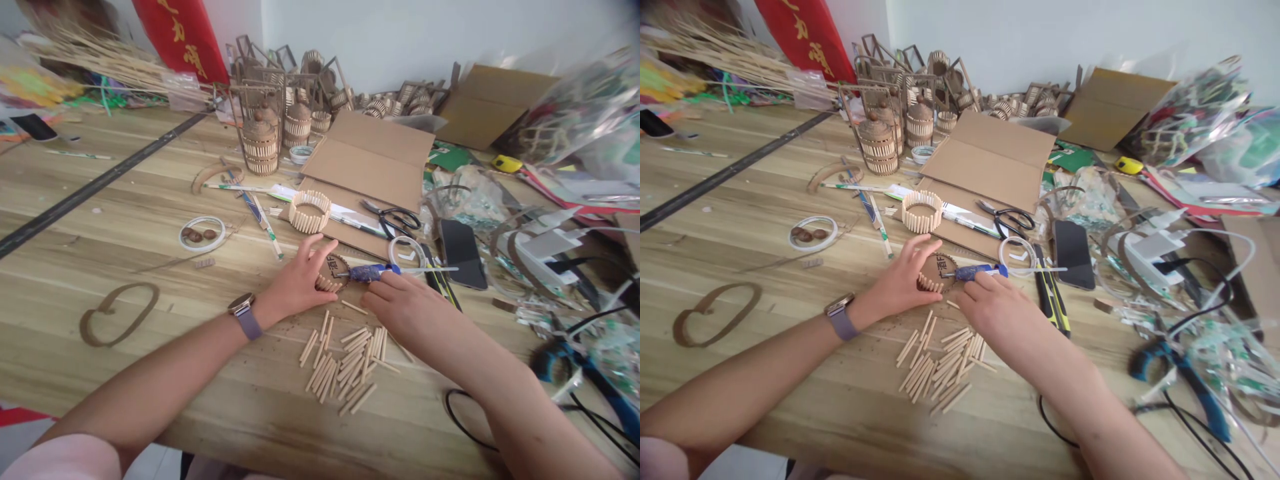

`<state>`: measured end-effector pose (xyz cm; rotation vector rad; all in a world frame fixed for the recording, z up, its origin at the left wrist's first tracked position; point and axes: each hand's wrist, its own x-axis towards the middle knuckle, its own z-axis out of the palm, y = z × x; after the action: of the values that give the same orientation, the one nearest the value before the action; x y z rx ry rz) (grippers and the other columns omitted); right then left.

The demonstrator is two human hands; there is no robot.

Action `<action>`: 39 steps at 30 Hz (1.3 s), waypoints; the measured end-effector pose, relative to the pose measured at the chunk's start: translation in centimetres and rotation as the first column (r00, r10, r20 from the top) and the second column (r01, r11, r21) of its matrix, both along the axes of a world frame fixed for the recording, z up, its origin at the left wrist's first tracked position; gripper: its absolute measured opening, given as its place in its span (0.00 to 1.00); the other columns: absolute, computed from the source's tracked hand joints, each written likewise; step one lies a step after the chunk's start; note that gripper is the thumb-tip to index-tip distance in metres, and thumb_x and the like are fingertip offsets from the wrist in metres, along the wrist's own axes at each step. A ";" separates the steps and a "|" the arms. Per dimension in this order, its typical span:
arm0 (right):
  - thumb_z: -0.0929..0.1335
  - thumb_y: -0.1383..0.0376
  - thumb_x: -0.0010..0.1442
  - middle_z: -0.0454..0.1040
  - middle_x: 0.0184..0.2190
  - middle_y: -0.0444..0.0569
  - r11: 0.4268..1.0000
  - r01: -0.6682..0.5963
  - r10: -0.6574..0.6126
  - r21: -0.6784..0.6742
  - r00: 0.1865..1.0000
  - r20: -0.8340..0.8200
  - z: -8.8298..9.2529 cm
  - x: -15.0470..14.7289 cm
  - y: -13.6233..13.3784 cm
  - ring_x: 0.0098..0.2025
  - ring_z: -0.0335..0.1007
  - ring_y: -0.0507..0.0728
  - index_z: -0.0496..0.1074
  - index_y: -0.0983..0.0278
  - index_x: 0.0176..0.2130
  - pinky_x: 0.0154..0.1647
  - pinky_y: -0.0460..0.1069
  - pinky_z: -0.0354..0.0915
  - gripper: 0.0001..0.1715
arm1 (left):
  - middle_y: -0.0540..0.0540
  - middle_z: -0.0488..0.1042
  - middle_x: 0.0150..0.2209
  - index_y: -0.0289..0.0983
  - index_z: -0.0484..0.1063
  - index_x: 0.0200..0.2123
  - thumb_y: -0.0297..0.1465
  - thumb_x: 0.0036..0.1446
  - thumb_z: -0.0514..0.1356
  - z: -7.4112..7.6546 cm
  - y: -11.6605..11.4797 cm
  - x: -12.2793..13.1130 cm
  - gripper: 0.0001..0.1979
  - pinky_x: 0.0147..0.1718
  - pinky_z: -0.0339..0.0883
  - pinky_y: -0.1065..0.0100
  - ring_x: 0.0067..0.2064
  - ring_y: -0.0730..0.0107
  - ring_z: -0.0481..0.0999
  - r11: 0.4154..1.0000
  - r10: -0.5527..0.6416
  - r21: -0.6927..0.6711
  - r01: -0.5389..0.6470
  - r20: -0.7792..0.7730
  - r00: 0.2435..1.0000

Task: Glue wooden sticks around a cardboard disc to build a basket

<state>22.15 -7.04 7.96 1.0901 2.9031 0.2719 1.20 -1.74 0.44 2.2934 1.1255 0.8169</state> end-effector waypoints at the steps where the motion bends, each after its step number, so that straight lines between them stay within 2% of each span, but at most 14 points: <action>1: 0.67 0.76 0.57 0.73 0.29 0.49 1.000 -0.004 0.003 0.031 1.000 0.010 0.0 0.0 0.0 0.36 0.66 0.59 0.70 0.64 0.29 0.35 0.51 0.57 0.09 | 0.36 0.49 0.63 0.44 0.49 0.62 0.32 0.42 0.73 0.0 0.0 0.0 0.48 0.58 0.61 0.43 0.59 0.46 0.64 1.000 0.002 0.002 -0.002 -0.002 1.000; 7: 0.67 0.76 0.57 0.74 0.25 0.49 0.996 0.072 -0.074 0.052 0.997 0.034 -2.2 -1.8 0.0 0.32 0.67 0.58 0.70 0.64 0.29 0.32 0.50 0.56 0.08 | 0.35 0.50 0.63 0.42 0.49 0.62 0.34 0.45 0.72 -0.3 0.0 -0.1 0.46 0.58 0.61 0.44 0.62 0.44 0.61 0.998 -0.024 0.054 0.023 0.020 1.000; 12: 0.64 0.78 0.58 0.72 0.24 0.49 0.983 0.136 -0.140 0.125 0.990 0.027 -3.7 -3.1 -0.6 0.28 0.66 0.57 0.66 0.64 0.29 0.31 0.50 0.56 0.11 | 0.34 0.50 0.62 0.43 0.48 0.62 0.41 0.50 0.68 -0.4 0.1 -0.2 0.43 0.58 0.61 0.42 0.61 0.44 0.62 0.997 -0.045 0.069 0.042 0.042 0.998; 15: 0.63 0.77 0.57 0.71 0.23 0.49 0.975 0.166 -0.162 0.149 0.986 -0.039 -4.2 -2.9 -0.4 0.27 0.67 0.58 0.66 0.64 0.29 0.29 0.50 0.57 0.10 | 0.35 0.50 0.62 0.44 0.49 0.62 0.38 0.48 0.70 -0.2 0.1 -0.1 0.44 0.58 0.61 0.43 0.60 0.44 0.63 0.998 -0.034 0.063 0.031 0.040 0.999; 18: 0.63 0.76 0.56 0.71 0.26 0.49 0.980 0.180 -0.164 0.088 0.973 -0.164 -3.7 -2.0 0.0 0.30 0.69 0.59 0.66 0.65 0.32 0.30 0.50 0.59 0.07 | 0.36 0.50 0.62 0.45 0.48 0.62 0.34 0.45 0.72 -0.1 0.0 0.0 0.47 0.58 0.61 0.43 0.59 0.46 0.65 0.998 -0.021 0.056 0.019 0.021 1.000; 22: 0.60 0.73 0.61 0.72 0.32 0.51 0.976 0.208 -0.218 -0.067 0.910 -0.353 -1.3 -0.8 0.4 0.31 0.70 0.56 0.66 0.65 0.38 0.31 0.48 0.64 0.08 | 0.36 0.50 0.63 0.44 0.48 0.62 0.31 0.42 0.73 -0.1 0.0 0.0 0.49 0.58 0.60 0.43 0.58 0.47 0.66 0.999 -0.013 0.052 0.013 0.007 1.000; 25: 0.59 0.72 0.64 0.73 0.35 0.51 0.972 0.149 -0.219 -0.184 0.860 -0.460 0.3 -0.1 0.7 0.36 0.72 0.55 0.68 0.64 0.37 0.37 0.47 0.66 0.10 | 0.36 0.49 0.63 0.44 0.48 0.62 0.30 0.42 0.73 -0.1 -0.1 0.0 0.49 0.58 0.61 0.44 0.58 0.47 0.66 0.999 -0.011 0.038 0.011 0.007 1.000; 27: 0.60 0.72 0.64 0.73 0.35 0.50 0.964 0.122 -0.230 -0.238 0.832 -0.504 0.7 0.0 0.9 0.38 0.72 0.54 0.70 0.64 0.37 0.39 0.47 0.67 0.11 | 0.36 0.49 0.64 0.45 0.48 0.62 0.31 0.42 0.73 -0.2 -0.1 0.0 0.49 0.58 0.62 0.44 0.58 0.47 0.66 0.999 -0.014 0.034 0.013 0.014 1.000; 31: 0.61 0.73 0.63 0.76 0.34 0.49 0.952 0.114 -0.257 -0.285 0.805 -0.534 -0.3 -0.3 1.3 0.37 0.73 0.54 0.70 0.65 0.43 0.39 0.48 0.68 0.12 | 0.36 0.49 0.63 0.44 0.48 0.62 0.31 0.42 0.73 -0.1 0.0 0.0 0.49 0.58 0.62 0.43 0.58 0.46 0.66 0.999 -0.014 0.045 0.014 0.010 1.000; 34: 0.60 0.74 0.63 0.77 0.34 0.50 0.960 0.089 -0.220 -0.266 0.826 -0.519 -1.5 -0.9 1.5 0.38 0.73 0.56 0.68 0.66 0.49 0.39 0.50 0.69 0.16 | 0.35 0.49 0.63 0.44 0.47 0.62 0.31 0.42 0.73 0.0 -0.1 0.1 0.49 0.58 0.62 0.43 0.59 0.45 0.65 0.999 -0.006 0.044 0.007 -0.011 1.000; 39: 0.59 0.75 0.62 0.75 0.35 0.54 0.979 0.025 -0.131 -0.202 0.837 -0.531 -2.5 -1.8 1.6 0.39 0.72 0.59 0.69 0.66 0.47 0.39 0.54 0.70 0.17 | 0.35 0.49 0.63 0.44 0.47 0.62 0.30 0.42 0.73 0.0 -0.1 0.1 0.49 0.59 0.61 0.45 0.60 0.46 0.64 1.000 -0.007 0.026 0.007 -0.018 1.000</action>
<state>20.38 -5.45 5.45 1.4449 3.2439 -0.3798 1.33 -1.86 0.45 2.3292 1.1200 0.8154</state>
